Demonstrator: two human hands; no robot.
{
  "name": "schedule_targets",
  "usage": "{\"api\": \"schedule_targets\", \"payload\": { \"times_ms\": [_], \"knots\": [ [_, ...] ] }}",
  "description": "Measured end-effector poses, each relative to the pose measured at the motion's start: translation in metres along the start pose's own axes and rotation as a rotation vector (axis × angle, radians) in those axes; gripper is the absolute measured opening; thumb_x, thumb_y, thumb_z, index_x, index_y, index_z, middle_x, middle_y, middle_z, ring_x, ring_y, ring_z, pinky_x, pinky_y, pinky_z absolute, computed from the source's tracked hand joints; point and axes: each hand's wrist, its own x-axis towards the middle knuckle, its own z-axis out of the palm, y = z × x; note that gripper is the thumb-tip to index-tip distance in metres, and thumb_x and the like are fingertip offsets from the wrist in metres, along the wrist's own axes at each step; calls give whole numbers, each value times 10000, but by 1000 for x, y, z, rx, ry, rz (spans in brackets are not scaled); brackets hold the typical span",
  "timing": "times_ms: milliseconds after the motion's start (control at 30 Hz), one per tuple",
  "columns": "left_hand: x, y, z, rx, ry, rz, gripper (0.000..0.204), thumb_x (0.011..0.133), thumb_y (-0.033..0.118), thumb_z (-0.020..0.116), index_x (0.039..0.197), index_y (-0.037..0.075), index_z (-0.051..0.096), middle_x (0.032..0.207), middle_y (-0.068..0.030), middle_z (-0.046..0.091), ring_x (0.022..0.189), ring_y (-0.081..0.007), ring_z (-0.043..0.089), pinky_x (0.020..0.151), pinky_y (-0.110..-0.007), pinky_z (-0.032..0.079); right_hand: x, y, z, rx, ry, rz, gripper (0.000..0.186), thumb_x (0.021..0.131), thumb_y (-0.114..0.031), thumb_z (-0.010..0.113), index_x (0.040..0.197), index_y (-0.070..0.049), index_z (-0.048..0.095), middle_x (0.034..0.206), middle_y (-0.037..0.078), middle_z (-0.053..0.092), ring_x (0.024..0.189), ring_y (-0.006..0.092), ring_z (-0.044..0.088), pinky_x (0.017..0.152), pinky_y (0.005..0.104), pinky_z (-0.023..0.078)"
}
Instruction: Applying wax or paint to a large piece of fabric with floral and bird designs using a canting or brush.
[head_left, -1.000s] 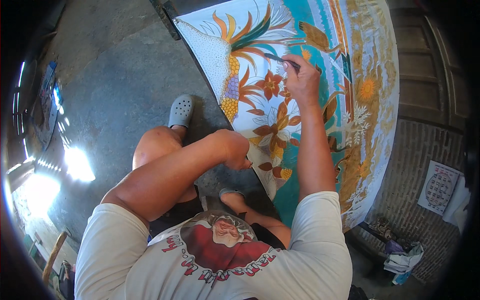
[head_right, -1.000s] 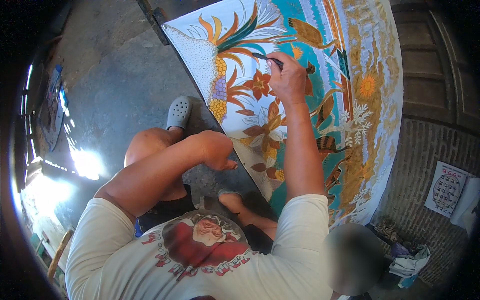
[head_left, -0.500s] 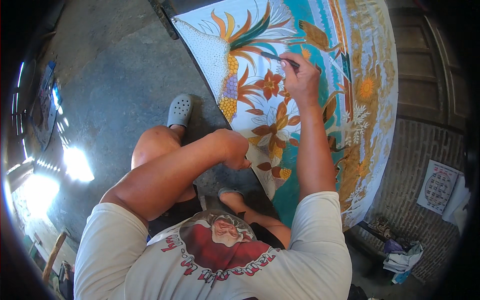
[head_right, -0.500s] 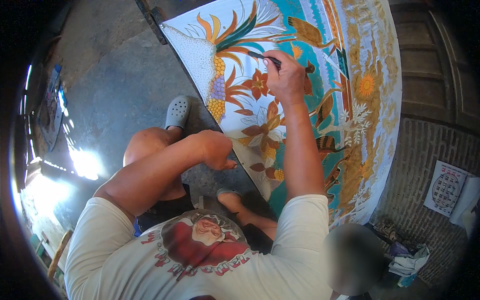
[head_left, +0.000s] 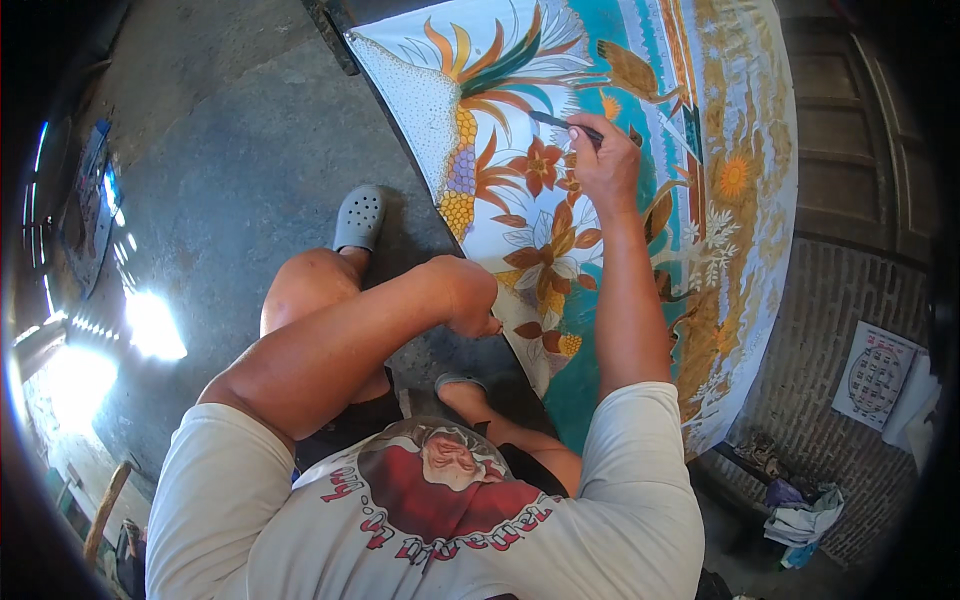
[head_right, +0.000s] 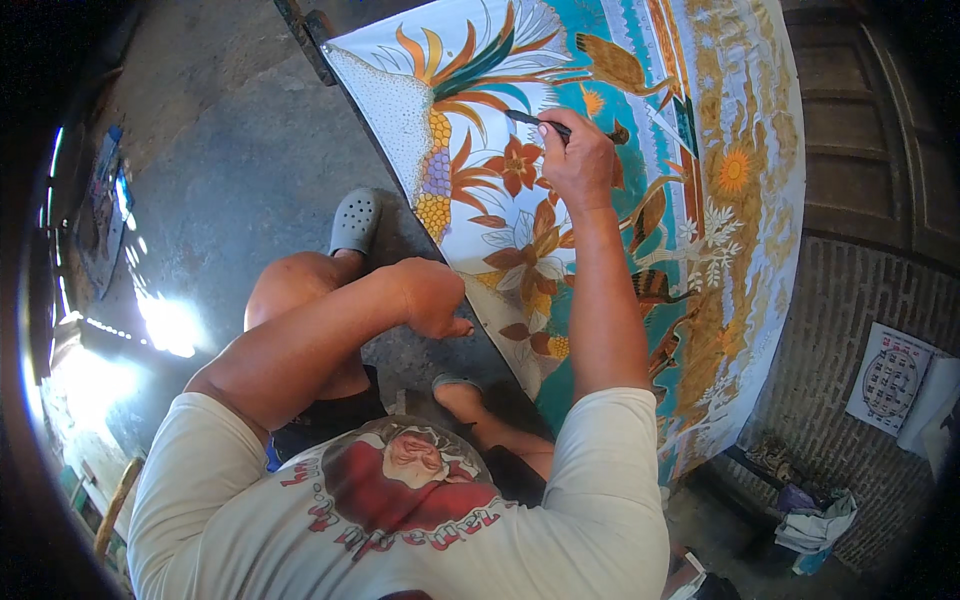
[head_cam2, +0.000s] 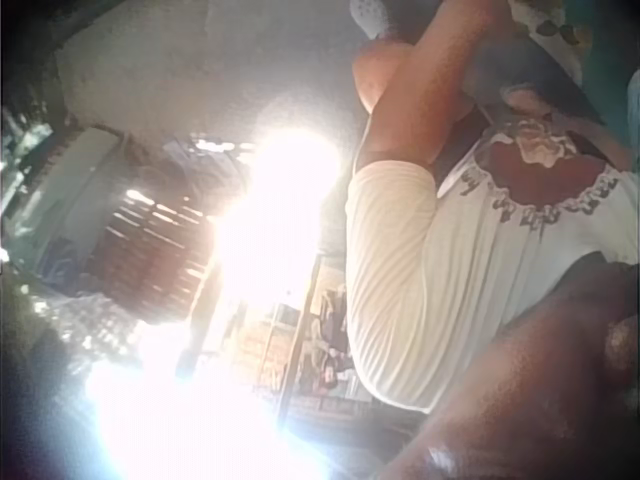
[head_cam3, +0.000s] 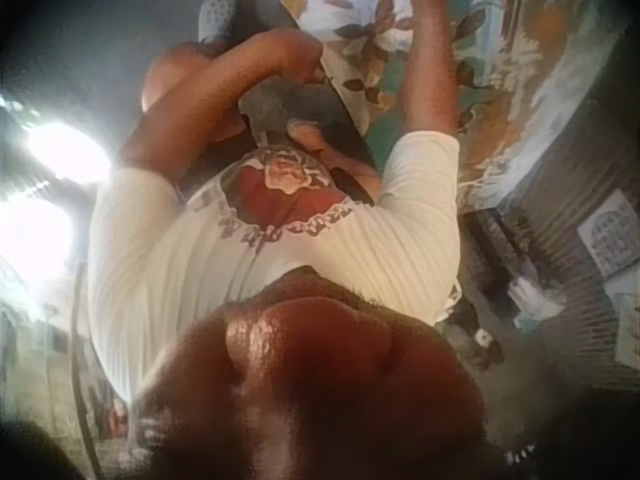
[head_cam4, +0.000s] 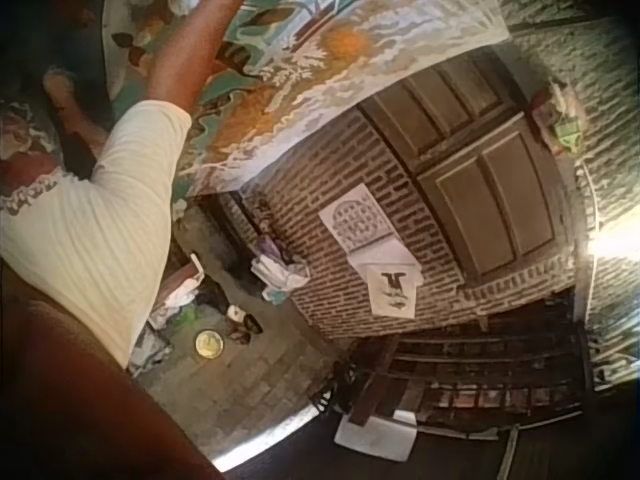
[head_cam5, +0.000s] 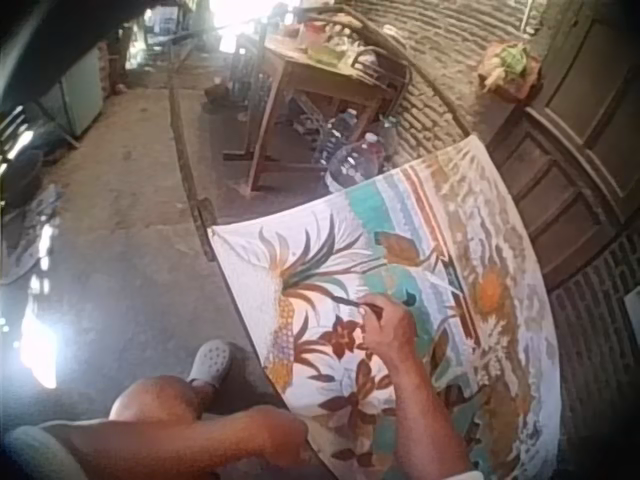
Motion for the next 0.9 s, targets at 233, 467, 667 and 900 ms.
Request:
{"api": "schedule_targets", "payload": {
  "times_ms": [233,467,667,900],
  "knots": [
    [-2,1,-2,-36,1,17,579,925,544,639,941,-21,767,969,-227,743,965,-404,715,843,-478,566,-4,1,-6,6,-10,56,121,920,-47,692,1022,-14,749,864,116,741,757,140,702,680,287,534],
    [8,-2,1,9,-26,50,601,932,554,632,951,-34,756,964,-235,738,940,-414,710,821,-481,564,-41,-17,-39,243,61,212,107,915,-56,685,988,8,728,800,104,714,736,155,699,664,312,544],
    [27,-9,11,-14,1,57,611,937,556,629,911,-42,752,932,-241,735,917,-416,706,870,-470,547,-147,-39,-97,625,137,373,176,991,-79,605,1100,33,685,855,102,700,749,154,670,730,316,561],
    [41,-16,13,-5,-208,-131,631,965,603,599,921,2,785,784,-113,763,783,-233,733,793,-398,553,-323,-38,-183,960,701,732,208,1013,-87,606,1187,13,663,915,112,689,768,219,694,719,435,633]
  ]
}}
